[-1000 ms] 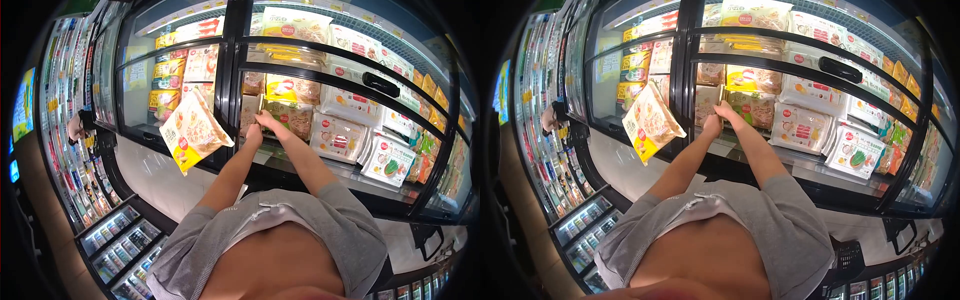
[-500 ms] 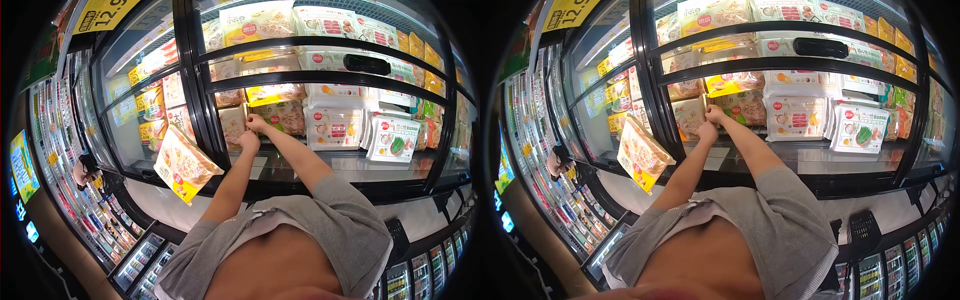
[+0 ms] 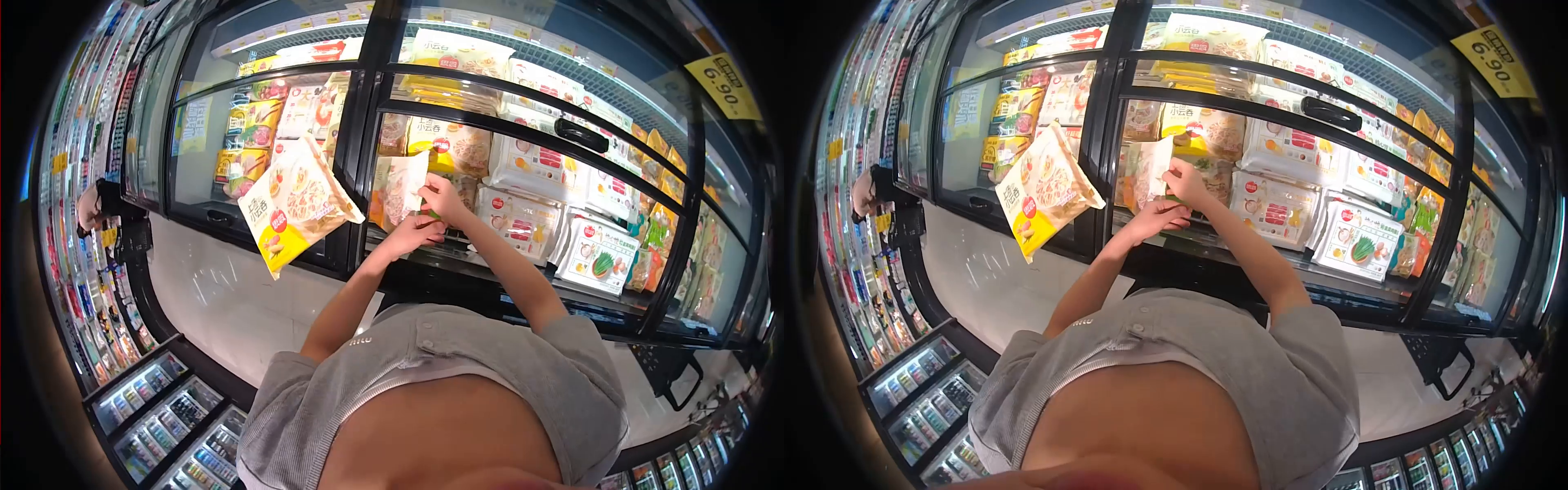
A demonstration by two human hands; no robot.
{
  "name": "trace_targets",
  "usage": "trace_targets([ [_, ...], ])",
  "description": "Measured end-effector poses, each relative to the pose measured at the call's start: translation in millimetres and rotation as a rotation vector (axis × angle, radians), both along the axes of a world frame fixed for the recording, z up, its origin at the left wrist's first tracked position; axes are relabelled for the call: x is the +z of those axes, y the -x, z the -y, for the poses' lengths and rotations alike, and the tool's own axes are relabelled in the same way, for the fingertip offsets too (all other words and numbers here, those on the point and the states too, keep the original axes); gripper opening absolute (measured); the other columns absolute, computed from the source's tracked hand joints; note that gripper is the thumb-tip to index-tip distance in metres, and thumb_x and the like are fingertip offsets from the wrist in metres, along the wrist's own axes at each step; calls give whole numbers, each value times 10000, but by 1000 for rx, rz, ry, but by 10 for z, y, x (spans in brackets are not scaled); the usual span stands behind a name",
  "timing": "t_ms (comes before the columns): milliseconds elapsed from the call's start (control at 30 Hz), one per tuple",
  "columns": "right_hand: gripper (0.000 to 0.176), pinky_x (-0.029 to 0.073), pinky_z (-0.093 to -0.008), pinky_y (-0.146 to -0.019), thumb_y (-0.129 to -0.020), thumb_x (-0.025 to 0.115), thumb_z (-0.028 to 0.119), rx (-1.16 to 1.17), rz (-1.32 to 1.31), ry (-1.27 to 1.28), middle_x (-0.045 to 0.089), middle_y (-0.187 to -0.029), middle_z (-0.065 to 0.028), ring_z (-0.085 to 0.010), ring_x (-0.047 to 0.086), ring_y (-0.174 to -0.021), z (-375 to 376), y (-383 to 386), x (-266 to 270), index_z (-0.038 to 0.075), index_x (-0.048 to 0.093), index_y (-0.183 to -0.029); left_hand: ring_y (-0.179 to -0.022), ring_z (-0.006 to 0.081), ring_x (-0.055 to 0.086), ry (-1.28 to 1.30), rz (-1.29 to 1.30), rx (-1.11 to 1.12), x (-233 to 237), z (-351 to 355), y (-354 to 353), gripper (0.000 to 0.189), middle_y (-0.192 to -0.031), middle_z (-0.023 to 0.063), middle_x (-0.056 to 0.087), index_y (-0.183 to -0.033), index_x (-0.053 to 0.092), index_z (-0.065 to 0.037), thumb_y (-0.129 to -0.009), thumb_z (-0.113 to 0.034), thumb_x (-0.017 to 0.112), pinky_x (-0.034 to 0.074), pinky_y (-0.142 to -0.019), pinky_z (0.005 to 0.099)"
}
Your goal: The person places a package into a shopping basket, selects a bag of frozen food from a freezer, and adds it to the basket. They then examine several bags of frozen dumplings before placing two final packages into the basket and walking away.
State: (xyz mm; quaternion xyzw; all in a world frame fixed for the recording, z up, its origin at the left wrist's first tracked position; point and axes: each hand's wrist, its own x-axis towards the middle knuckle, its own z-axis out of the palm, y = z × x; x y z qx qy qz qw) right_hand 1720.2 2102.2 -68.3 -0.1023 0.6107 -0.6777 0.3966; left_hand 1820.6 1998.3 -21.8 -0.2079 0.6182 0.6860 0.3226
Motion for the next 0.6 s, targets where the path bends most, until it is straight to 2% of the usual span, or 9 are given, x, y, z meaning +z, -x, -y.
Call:
trace_targets([
  [133, 70, 420, -232, -532, -832, 540, 77, -79, -170, -296, 508, -707, 12, -53, 499, -663, -645, -135, 289, 25, 502, -807, -899, 143, 628, -229, -52, 123, 556, -209, -172, 308, -1007, 65, 640, -1134, 586, -3, -935, -231, 528, 509, -781, 256],
  [200, 113, 421, -249, -537, -819, 553, 105, -191, -390, -252, 513, -648, -22, -70, 504, -613, -1002, -163, 476, 19, 490, -781, -911, 132, 614, -157, -105, 296, 505, -299, -275, 312, -1017, 65, 637, -1134, 586, -5, -924, -232, 547, 511, -781, 260],
  [233, 134, 422, -258, -539, -812, 560, 119, -247, -497, -228, 515, -619, -39, -78, 507, -588, -1186, -196, 639, 16, 485, -769, -911, 115, 597, 43, -153, 398, 568, -402, -284, 321, -982, 51, 636, -1125, 585, -4, -898, -230, 591, 505, -747, 245],
  [267, 120, 394, -240, -520, -807, 572, 106, -229, -405, -268, 476, -594, 0, -56, 467, -550, -1374, -203, 1022, 32, 491, -756, -919, 131, 567, 261, -239, 355, 353, -393, -322, 492, -1070, 104, 596, -1211, 508, 30, -843, -260, 660, 473, -786, 266],
  [333, 128, 330, -199, -502, -813, 560, 41, -277, -211, -273, 430, -613, 63, -15, 385, -553, -1702, -193, 1563, 83, 478, -725, -999, 135, 538, 441, -213, 437, 442, -558, -297, 643, -1099, 75, 569, -1284, 425, -14, -798, -339, 693, 453, -825, 277],
  [400, 128, 328, -201, -489, -818, 563, 42, -282, -306, -140, 446, -616, 72, -1, 368, -538, -2085, -108, 1729, 107, 489, -736, -1065, 167, 496, 203, -25, 427, 320, -601, -197, 785, -1215, 123, 502, -1347, 326, -21, -768, -385, 710, 424, -889, 297],
  [467, 125, 356, -196, -517, -834, 548, 45, -349, -234, -71, 494, -652, 71, -3, 416, -565, -2299, -133, 2147, 120, 502, -746, -1151, 185, 468, -200, -17, 507, 401, -707, -158, 677, -1243, 103, 501, -1378, 283, -45, -863, -344, 604, 413, -926, 313],
  [533, 112, 384, -179, -579, -848, 535, 46, -385, -157, 19, 539, -714, 61, -8, 474, -632, -2478, -125, 2359, 117, 513, -766, -1126, 170, 490, -631, -41, 457, 533, -730, -155, 641, -1212, 57, 533, -1395, 284, -72, -884, -329, 574, 432, -905, 326],
  [600, 91, 428, -195, -687, -864, 513, 42, -362, -156, 127, 578, -796, 32, -44, 533, -740, -2571, -121, 2526, 90, 520, -787, -1107, 170, 508, -774, -118, 416, 610, -708, -118, 644, -1210, 63, 534, -1399, 292, -88, -879, -330, 583, 435, -899, 326],
])
